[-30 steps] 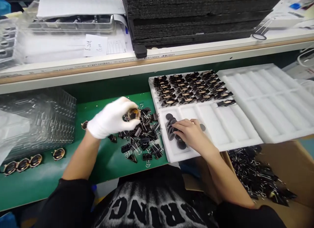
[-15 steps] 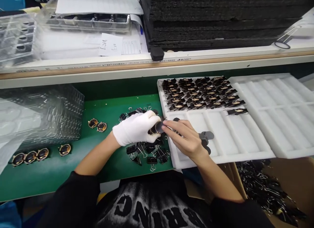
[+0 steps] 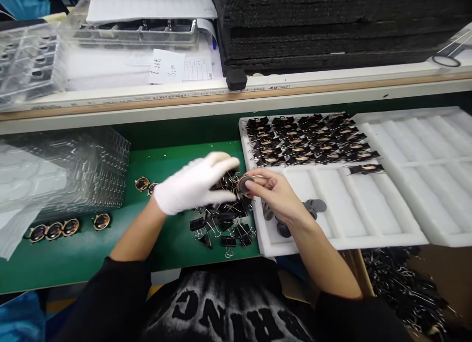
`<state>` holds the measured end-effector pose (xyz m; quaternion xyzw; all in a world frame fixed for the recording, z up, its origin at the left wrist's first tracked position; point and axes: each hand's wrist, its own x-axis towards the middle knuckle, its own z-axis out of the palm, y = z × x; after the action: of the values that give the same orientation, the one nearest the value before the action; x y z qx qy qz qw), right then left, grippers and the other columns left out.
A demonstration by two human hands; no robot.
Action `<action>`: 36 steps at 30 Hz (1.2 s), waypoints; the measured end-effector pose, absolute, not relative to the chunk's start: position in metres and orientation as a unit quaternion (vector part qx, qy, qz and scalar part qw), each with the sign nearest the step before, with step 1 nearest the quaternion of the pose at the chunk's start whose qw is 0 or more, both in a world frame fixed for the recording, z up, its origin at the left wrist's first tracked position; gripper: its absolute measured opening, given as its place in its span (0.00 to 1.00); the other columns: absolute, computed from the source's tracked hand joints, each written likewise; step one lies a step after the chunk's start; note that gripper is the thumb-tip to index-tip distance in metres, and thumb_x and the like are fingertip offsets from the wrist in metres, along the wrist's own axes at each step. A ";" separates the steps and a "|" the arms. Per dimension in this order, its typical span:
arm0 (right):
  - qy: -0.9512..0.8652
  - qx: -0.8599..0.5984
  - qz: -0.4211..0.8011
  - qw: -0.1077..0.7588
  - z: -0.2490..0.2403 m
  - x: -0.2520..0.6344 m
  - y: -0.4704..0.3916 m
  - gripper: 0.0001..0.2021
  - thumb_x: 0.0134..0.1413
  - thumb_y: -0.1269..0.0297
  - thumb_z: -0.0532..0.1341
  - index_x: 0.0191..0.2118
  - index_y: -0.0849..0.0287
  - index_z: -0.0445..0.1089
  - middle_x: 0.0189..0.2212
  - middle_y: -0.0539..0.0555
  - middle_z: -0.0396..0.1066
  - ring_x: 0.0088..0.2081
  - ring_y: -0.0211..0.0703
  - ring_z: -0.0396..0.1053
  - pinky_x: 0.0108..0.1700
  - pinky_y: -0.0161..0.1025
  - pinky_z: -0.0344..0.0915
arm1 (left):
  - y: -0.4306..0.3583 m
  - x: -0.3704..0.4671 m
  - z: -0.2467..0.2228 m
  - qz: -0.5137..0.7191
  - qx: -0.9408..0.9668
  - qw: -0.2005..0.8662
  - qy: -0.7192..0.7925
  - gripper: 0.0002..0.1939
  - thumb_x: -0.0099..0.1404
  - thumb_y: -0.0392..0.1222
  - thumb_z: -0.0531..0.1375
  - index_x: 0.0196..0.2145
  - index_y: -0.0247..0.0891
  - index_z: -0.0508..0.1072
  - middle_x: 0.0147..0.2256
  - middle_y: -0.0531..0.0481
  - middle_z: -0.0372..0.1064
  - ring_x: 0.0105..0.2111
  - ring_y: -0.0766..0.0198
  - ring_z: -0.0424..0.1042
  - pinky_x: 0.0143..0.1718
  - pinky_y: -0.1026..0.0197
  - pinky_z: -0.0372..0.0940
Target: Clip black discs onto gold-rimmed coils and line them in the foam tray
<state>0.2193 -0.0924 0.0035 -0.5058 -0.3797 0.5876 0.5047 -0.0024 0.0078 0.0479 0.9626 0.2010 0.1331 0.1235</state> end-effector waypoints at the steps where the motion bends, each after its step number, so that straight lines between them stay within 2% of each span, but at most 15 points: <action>1: -0.339 -0.495 0.600 0.529 0.003 0.223 -0.091 0.13 0.52 0.56 0.74 0.41 0.53 0.76 0.34 0.51 0.80 0.35 0.39 0.77 0.38 0.37 0.74 | 0.013 -0.009 0.050 0.148 0.949 0.113 0.254 0.26 0.72 0.56 0.57 0.62 0.40 0.66 0.57 0.39 0.70 0.50 0.53 0.75 0.49 0.54 0.69; 3: -0.263 -0.469 0.638 0.551 0.002 0.229 -0.090 0.13 0.49 0.56 0.76 0.37 0.53 0.76 0.35 0.51 0.80 0.37 0.39 0.77 0.39 0.36 0.75 | 0.020 -0.017 0.051 0.157 0.921 0.072 0.348 0.19 0.75 0.53 0.52 0.50 0.41 0.76 0.46 0.45 0.76 0.42 0.57 0.77 0.45 0.57 0.67; 4: -0.234 -0.454 0.660 0.551 0.001 0.231 -0.089 0.13 0.48 0.56 0.76 0.37 0.53 0.76 0.35 0.50 0.79 0.38 0.39 0.77 0.39 0.35 0.75 | 0.020 -0.018 0.049 0.146 0.916 0.052 0.370 0.19 0.76 0.51 0.50 0.43 0.40 0.78 0.40 0.47 0.77 0.38 0.59 0.76 0.41 0.58 0.66; 6: -0.201 -0.430 0.690 0.546 -0.001 0.233 -0.089 0.14 0.48 0.55 0.76 0.39 0.53 0.78 0.35 0.50 0.79 0.39 0.38 0.77 0.40 0.33 0.74 | 0.017 -0.012 0.042 0.102 0.923 0.021 0.370 0.24 0.77 0.52 0.49 0.33 0.39 0.78 0.31 0.48 0.76 0.32 0.61 0.75 0.34 0.60 0.60; 9: -0.214 -0.432 0.678 0.555 -0.007 0.234 -0.090 0.16 0.48 0.54 0.76 0.43 0.51 0.80 0.38 0.50 0.79 0.39 0.35 0.74 0.38 0.29 0.71 | 0.006 0.009 0.029 0.055 0.924 -0.019 0.378 0.30 0.75 0.59 0.48 0.25 0.38 0.74 0.24 0.47 0.72 0.26 0.60 0.72 0.28 0.59 0.50; 11: -0.228 -0.440 0.663 0.560 -0.011 0.234 -0.090 0.14 0.49 0.54 0.76 0.41 0.52 0.81 0.39 0.51 0.78 0.38 0.35 0.72 0.35 0.29 0.69 | 0.002 0.023 0.023 0.037 0.908 -0.035 0.416 0.33 0.73 0.63 0.48 0.21 0.37 0.71 0.20 0.46 0.68 0.24 0.60 0.70 0.26 0.59 0.45; 17: -0.218 -0.446 0.658 0.567 -0.018 0.238 -0.089 0.12 0.47 0.55 0.76 0.36 0.52 0.80 0.39 0.52 0.78 0.35 0.38 0.70 0.32 0.33 0.68 | 0.012 0.029 0.031 -0.044 0.895 0.074 0.437 0.20 0.66 0.49 0.54 0.18 0.39 0.66 0.17 0.51 0.60 0.17 0.65 0.57 0.23 0.61 0.42; 20: -0.224 -0.455 0.650 0.566 -0.018 0.239 -0.089 0.12 0.47 0.54 0.75 0.37 0.52 0.80 0.39 0.53 0.79 0.35 0.39 0.71 0.32 0.34 0.69 | 0.017 0.025 0.035 -0.035 0.885 0.108 0.452 0.24 0.67 0.53 0.54 0.17 0.40 0.64 0.16 0.52 0.57 0.16 0.67 0.51 0.23 0.62 0.43; 23: -0.233 -0.457 0.649 0.562 -0.019 0.239 -0.090 0.13 0.48 0.54 0.75 0.38 0.52 0.80 0.39 0.54 0.79 0.35 0.40 0.71 0.32 0.35 0.70 | 0.019 0.028 0.033 -0.034 0.874 0.109 0.473 0.29 0.67 0.61 0.53 0.16 0.40 0.63 0.16 0.52 0.57 0.16 0.67 0.49 0.22 0.61 0.44; 24: -0.235 -0.453 0.653 0.560 -0.019 0.239 -0.090 0.12 0.48 0.54 0.75 0.38 0.52 0.80 0.39 0.54 0.79 0.36 0.39 0.72 0.32 0.35 0.70 | 0.020 0.029 0.033 -0.041 0.874 0.109 0.472 0.28 0.66 0.61 0.54 0.16 0.40 0.63 0.16 0.52 0.57 0.16 0.67 0.50 0.23 0.61 0.44; 27: -0.237 -0.434 0.665 0.559 -0.018 0.240 -0.092 0.11 0.50 0.56 0.74 0.38 0.51 0.81 0.40 0.52 0.79 0.36 0.37 0.72 0.35 0.33 0.71 | 0.020 0.027 0.038 -0.058 0.877 0.119 0.461 0.22 0.65 0.53 0.56 0.17 0.41 0.62 0.17 0.53 0.55 0.17 0.65 0.52 0.24 0.61 0.45; 30: -0.269 -0.419 0.669 0.552 -0.014 0.239 -0.095 0.11 0.50 0.57 0.74 0.40 0.51 0.81 0.41 0.51 0.79 0.37 0.35 0.72 0.36 0.32 0.71 | 0.013 0.016 0.051 0.001 0.867 0.132 0.480 0.21 0.65 0.49 0.55 0.18 0.40 0.57 0.17 0.55 0.51 0.19 0.66 0.49 0.24 0.60 0.45; 33: -0.351 -0.404 0.663 0.523 -0.010 0.233 -0.098 0.11 0.52 0.56 0.73 0.41 0.53 0.82 0.50 0.56 0.78 0.38 0.38 0.73 0.33 0.34 0.70 | -0.005 0.009 0.059 0.136 0.860 0.171 0.461 0.23 0.68 0.47 0.55 0.18 0.39 0.54 0.18 0.57 0.48 0.20 0.69 0.48 0.25 0.61 0.47; 34: -0.376 -0.396 0.660 0.516 -0.009 0.230 -0.099 0.11 0.52 0.56 0.73 0.41 0.53 0.82 0.52 0.57 0.77 0.38 0.38 0.74 0.32 0.35 0.70 | -0.012 0.008 0.059 0.181 0.859 0.188 0.440 0.23 0.68 0.46 0.56 0.19 0.39 0.54 0.18 0.57 0.49 0.21 0.69 0.49 0.25 0.62 0.48; 36: -0.410 -0.377 0.656 0.510 -0.008 0.223 -0.100 0.11 0.53 0.57 0.73 0.41 0.52 0.81 0.49 0.56 0.78 0.37 0.39 0.74 0.31 0.35 0.70 | -0.025 0.009 0.053 0.246 0.864 0.217 0.382 0.21 0.69 0.45 0.55 0.19 0.39 0.59 0.18 0.57 0.54 0.21 0.70 0.53 0.26 0.63 0.51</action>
<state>0.2235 -0.0998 -0.0080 -0.3765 -0.4097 0.6556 0.5105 0.0092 -0.0247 0.0533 0.8640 0.3823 0.2460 0.2166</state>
